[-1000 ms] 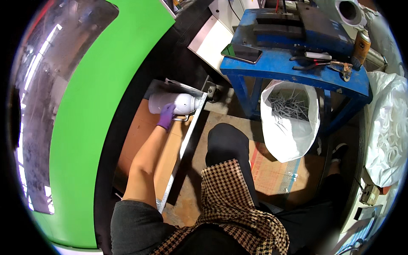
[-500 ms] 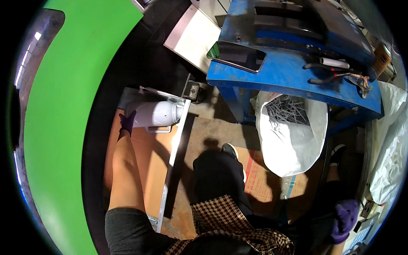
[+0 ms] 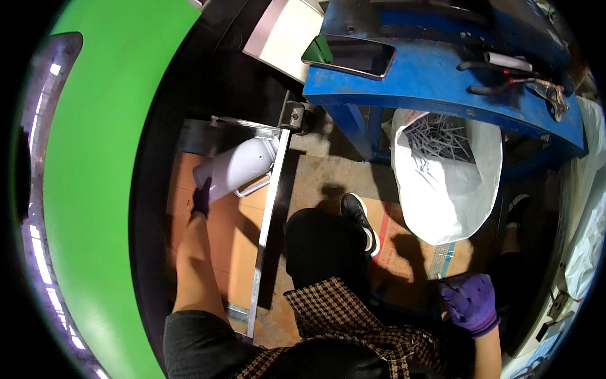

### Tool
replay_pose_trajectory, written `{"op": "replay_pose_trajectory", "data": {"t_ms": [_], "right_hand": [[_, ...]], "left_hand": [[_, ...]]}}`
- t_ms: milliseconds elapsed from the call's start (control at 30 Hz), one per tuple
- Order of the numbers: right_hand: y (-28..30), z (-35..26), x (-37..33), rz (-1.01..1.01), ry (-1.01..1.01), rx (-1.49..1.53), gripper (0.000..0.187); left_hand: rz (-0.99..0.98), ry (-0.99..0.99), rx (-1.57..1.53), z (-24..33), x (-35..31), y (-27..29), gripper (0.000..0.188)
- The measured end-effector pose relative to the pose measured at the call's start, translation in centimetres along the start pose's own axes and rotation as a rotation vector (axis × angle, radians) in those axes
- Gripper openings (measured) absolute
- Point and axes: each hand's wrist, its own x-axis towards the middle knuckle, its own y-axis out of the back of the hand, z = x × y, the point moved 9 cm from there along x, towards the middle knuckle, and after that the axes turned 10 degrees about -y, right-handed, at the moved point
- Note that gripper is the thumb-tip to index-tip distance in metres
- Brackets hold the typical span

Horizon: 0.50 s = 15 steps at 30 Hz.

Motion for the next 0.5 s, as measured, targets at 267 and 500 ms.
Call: {"op": "replay_pose_trajectory", "data": {"t_ms": [267, 500], "right_hand": [[-2.6, -1.5, -0.8, -0.074, 0.046, 0.146, 0.035], [0.6, -2.1, -2.9, 0.042, 0.085, 0.131, 0.031]], "left_hand": [[0.13, 0.261, -0.118, -3.0, -28.1, -7.0, 0.064], [0.468, -0.106, -0.257, 13.8, -40.6, -1.6, 0.052]]}}
